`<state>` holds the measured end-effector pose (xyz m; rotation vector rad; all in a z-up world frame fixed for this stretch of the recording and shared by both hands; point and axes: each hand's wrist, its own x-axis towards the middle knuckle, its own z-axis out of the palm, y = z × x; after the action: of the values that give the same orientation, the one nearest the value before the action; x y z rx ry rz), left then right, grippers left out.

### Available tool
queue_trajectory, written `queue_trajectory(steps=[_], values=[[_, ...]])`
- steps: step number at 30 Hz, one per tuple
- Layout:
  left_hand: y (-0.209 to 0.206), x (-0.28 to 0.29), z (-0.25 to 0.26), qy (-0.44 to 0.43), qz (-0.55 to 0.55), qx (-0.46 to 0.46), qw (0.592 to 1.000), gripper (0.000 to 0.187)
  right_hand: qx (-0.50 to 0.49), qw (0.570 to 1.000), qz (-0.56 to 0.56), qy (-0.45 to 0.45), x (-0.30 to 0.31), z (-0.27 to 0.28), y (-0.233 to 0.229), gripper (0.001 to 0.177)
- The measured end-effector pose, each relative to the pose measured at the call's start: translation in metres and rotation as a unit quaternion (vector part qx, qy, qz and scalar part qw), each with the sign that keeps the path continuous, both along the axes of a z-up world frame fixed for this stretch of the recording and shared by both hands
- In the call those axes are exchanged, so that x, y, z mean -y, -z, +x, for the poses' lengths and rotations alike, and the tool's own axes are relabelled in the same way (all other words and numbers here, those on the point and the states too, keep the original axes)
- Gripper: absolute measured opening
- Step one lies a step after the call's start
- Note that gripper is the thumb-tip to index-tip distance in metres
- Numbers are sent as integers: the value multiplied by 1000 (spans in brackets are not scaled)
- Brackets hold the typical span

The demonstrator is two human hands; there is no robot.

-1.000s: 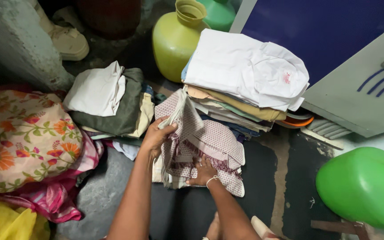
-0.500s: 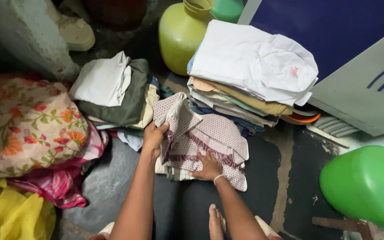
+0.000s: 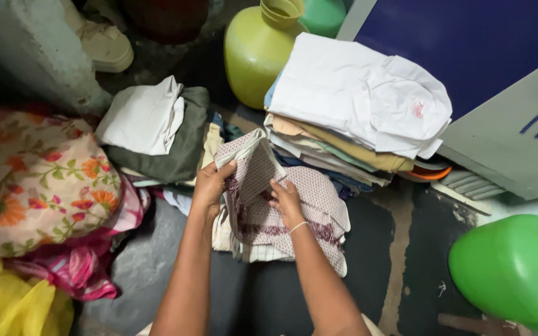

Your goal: The person folds a yellow patterned sari, a floral patterned cloth, a white cloth, and a pair of trousers by hand on the floor and places them onto stacks of laundry.

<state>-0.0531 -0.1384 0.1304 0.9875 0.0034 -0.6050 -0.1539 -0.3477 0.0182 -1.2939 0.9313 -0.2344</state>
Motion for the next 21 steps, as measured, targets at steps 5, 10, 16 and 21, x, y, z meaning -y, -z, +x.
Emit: queue_trajectory(steps=[5, 10, 16, 21], values=[[-21, 3, 14, 35, 14, 27, 999, 24, 49, 990, 120, 59, 8, 33, 29, 46], [-23, -1, 28, 20, 20, 17, 999, 26, 95, 987, 45, 119, 23, 61, 6, 22], [-29, 13, 35, -39, -29, 24, 999, 23, 267, 949, -159, 58, 13, 45, -112, 21], [-50, 40, 5, 17, -96, -27, 995, 22, 296, 940, -158, -56, -24, 18, -156, 26]])
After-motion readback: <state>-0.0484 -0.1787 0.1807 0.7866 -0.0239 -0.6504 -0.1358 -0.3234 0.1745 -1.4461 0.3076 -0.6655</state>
